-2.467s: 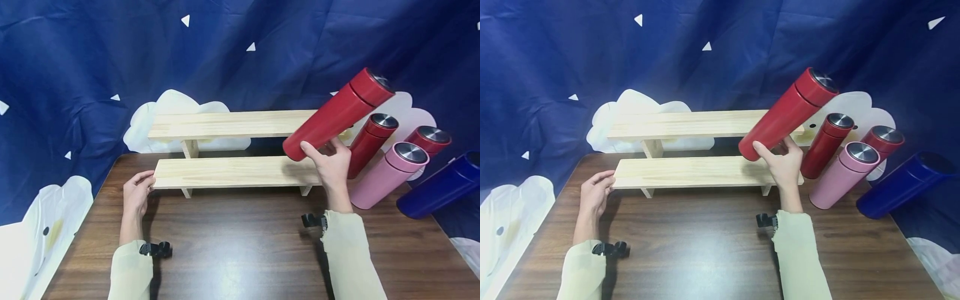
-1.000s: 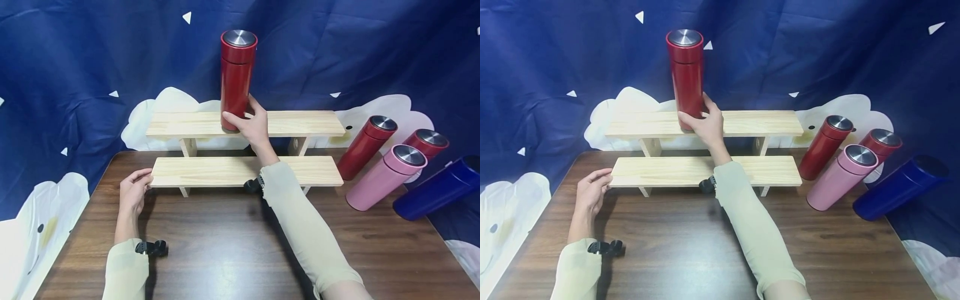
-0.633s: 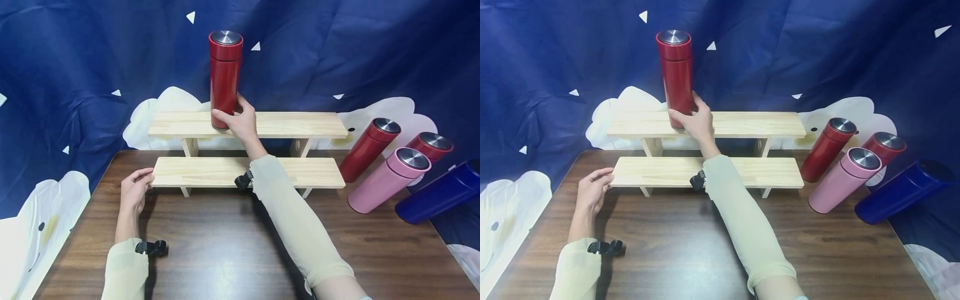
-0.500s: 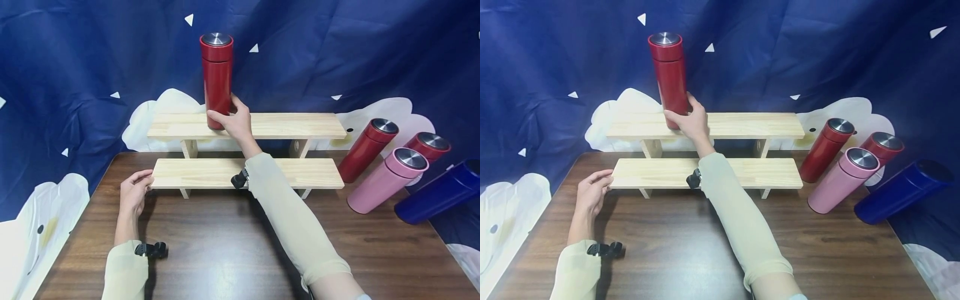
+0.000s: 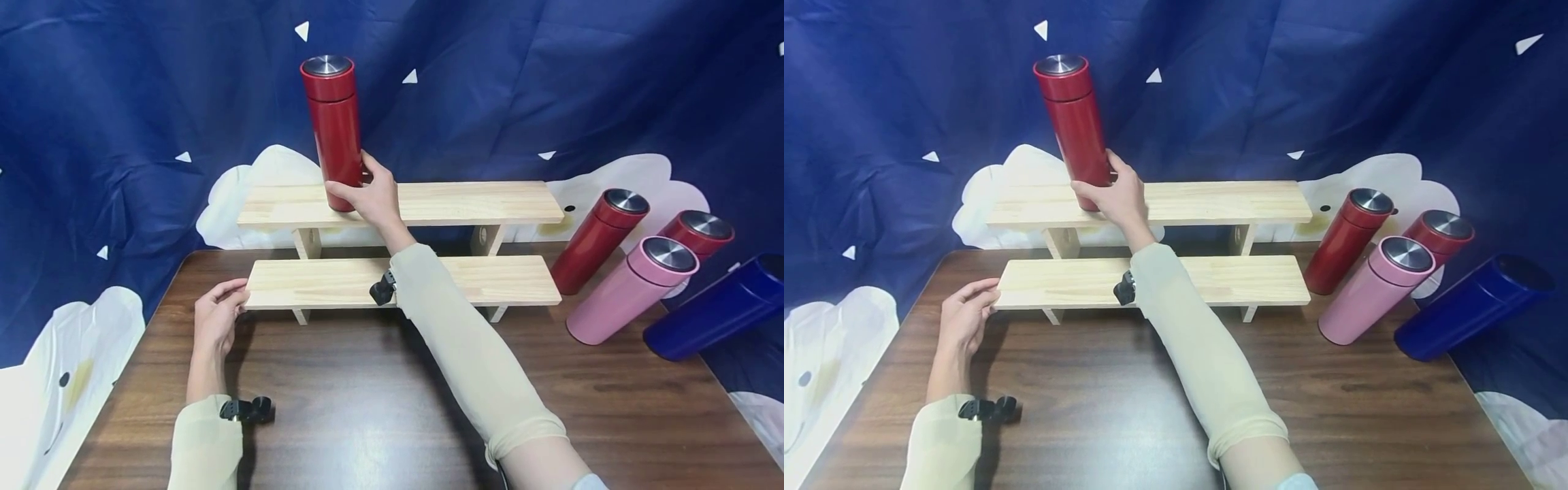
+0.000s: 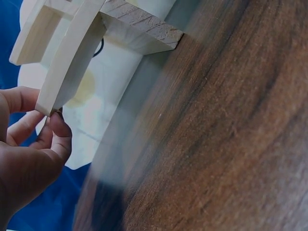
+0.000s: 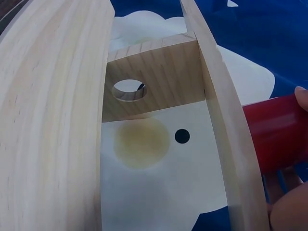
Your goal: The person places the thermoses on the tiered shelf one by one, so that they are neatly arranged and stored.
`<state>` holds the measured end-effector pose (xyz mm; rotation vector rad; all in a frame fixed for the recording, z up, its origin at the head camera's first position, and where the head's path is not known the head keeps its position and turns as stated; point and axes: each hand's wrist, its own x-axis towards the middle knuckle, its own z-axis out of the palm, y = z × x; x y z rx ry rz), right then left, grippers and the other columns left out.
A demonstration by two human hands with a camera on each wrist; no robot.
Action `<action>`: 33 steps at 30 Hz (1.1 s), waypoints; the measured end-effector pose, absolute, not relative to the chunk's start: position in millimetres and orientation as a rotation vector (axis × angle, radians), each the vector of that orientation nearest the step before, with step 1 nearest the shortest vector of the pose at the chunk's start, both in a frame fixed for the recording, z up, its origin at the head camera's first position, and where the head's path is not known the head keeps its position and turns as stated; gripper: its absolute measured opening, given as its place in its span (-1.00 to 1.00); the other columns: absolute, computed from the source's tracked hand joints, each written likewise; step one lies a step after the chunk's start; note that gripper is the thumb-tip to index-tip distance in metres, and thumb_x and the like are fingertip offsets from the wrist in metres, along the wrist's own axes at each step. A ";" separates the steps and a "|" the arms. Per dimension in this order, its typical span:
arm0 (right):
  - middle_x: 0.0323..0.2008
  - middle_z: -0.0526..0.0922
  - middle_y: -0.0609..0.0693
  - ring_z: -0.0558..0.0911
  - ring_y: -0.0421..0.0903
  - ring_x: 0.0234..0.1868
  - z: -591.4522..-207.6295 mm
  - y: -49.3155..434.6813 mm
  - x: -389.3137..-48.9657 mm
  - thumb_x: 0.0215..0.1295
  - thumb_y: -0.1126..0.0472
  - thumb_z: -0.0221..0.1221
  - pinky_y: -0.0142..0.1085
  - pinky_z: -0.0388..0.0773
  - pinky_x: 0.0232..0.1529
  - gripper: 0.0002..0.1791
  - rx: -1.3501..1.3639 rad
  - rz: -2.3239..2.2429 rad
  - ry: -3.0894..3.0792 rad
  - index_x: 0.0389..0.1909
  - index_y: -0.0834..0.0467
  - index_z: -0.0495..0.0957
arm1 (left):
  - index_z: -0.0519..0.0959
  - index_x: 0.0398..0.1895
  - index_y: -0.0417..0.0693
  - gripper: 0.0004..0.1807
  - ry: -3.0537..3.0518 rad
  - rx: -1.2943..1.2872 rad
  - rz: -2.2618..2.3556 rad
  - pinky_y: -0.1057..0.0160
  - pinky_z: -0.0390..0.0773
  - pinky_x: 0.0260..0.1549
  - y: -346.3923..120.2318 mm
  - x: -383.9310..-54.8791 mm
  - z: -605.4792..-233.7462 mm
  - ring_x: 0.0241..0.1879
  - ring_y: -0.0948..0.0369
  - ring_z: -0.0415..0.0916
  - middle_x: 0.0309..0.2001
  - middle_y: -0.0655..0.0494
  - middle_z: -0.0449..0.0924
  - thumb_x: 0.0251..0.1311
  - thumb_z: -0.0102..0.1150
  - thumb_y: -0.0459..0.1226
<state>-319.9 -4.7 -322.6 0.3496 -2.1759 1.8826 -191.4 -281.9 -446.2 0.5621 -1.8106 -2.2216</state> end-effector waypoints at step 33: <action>0.11 0.59 0.04 0.62 -0.03 0.03 -324.5 -10.6 -316.6 0.08 0.09 0.49 -0.33 0.56 0.00 -0.19 0.391 1.850 -2.230 0.37 0.11 0.41 | 0.70 -0.14 -0.26 -0.76 -1.793 0.544 -2.224 0.47 0.46 -0.51 -284.9 -189.9 -449.4 -0.45 0.32 0.49 -0.39 0.17 0.65 0.20 0.18 -0.60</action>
